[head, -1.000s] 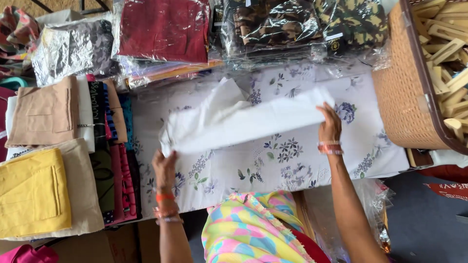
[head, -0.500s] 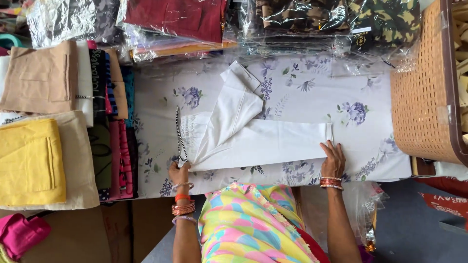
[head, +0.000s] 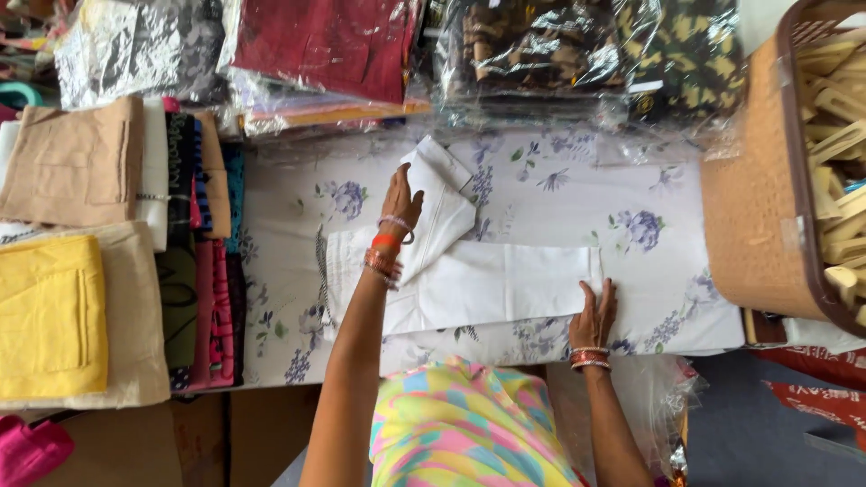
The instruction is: Folding various garments including trousers and shirts on a work table.
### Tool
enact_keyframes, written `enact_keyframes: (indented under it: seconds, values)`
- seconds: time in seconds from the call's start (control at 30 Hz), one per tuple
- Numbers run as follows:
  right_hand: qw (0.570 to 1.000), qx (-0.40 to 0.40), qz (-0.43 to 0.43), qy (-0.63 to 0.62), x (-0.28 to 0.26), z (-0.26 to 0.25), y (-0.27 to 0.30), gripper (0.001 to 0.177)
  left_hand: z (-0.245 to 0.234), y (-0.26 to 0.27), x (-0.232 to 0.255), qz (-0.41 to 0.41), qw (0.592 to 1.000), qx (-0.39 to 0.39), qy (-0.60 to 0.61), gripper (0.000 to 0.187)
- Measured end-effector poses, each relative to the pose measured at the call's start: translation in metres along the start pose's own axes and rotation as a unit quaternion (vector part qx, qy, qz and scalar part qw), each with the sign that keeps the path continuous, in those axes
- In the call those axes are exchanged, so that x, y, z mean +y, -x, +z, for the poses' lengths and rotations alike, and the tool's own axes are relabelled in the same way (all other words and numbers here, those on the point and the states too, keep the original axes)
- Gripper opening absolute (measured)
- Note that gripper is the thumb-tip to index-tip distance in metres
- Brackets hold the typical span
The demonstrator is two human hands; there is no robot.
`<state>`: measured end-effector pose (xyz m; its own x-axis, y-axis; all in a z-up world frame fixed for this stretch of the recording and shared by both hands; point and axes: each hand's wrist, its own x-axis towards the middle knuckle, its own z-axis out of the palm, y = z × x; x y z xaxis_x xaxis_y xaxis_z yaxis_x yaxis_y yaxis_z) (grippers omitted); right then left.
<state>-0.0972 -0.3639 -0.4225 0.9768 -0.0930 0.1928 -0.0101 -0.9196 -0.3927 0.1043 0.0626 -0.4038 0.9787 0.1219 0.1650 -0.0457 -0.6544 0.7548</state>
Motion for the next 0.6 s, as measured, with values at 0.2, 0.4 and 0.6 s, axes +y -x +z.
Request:
enact_keyframes:
  seconds: [0.2,0.4,0.6]
  values:
    - [1.0,0.017,0.002,-0.019,0.002,0.001,-0.012,0.084,0.055,-0.071,-0.006,-0.086,0.995,-0.03,-0.027,0.106]
    - [0.988,-0.108,0.05,0.099,0.002,-0.002,-0.004,0.091,0.095,-0.069,-0.095,-0.139,0.964,-0.188,-0.13,0.039]
    - [0.992,-0.087,0.024,0.089,-0.002,0.0,-0.008,0.085,-0.038,0.027,-0.037,-0.225,0.917,-0.001,0.33,0.035]
